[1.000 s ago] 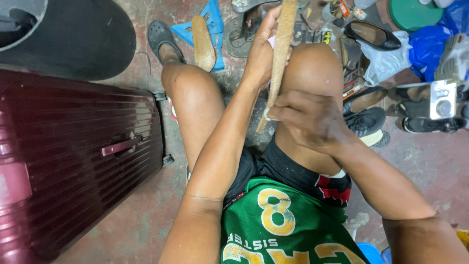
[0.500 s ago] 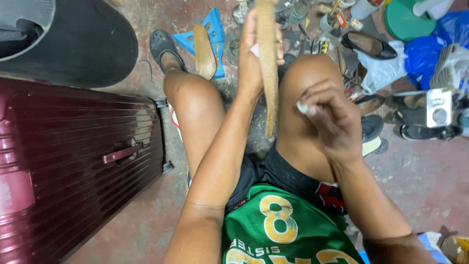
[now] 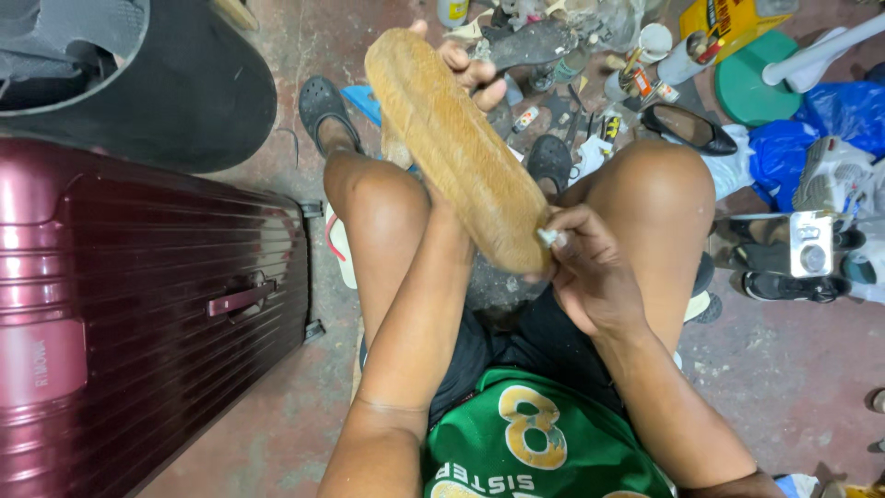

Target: The person scrubs a blue plastic sandal frame and two beige shoe insoles with a small white abrasive pad. They then handle a black sneaker, open a small jar, and pour liquid from a metal canister into the jar.

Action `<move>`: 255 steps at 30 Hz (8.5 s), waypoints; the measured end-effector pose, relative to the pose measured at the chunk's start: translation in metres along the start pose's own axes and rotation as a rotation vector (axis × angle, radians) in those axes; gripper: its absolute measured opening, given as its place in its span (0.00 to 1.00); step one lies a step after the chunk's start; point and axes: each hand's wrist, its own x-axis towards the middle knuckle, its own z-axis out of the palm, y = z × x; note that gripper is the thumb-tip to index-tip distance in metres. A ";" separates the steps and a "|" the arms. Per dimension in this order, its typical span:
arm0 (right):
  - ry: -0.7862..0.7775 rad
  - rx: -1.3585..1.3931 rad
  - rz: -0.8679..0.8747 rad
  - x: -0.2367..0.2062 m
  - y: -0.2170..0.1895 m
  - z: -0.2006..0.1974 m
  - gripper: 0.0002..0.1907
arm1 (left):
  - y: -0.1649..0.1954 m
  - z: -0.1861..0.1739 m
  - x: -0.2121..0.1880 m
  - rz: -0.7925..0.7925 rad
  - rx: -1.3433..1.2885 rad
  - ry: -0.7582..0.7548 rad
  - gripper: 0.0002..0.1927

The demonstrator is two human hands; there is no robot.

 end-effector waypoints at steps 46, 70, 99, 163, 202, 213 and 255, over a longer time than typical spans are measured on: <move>-0.660 -1.199 -0.668 0.052 -0.184 0.013 0.04 | -0.053 0.076 -0.081 -1.115 -0.265 -0.110 0.42; -0.102 -1.650 -1.046 0.035 -0.073 0.038 0.08 | -0.070 0.048 -0.046 -0.634 0.807 0.616 0.31; 0.039 -1.297 -0.872 0.044 -0.079 0.053 0.09 | -0.073 0.055 -0.032 -0.457 0.852 0.568 0.29; -0.513 -1.611 -0.808 0.032 -0.073 0.007 0.10 | -0.074 -0.005 -0.045 -0.709 0.659 0.719 0.33; -0.433 -1.398 -0.725 0.026 -0.052 0.037 0.05 | -0.040 -0.017 -0.037 -0.635 -0.445 0.142 0.21; -0.450 -1.633 -0.990 0.037 -0.055 0.066 0.07 | -0.028 -0.004 -0.021 -0.731 -0.287 0.041 0.17; -0.476 -1.377 -0.923 -0.006 -0.018 0.048 0.13 | 0.016 0.029 0.004 -0.553 -0.574 -0.150 0.09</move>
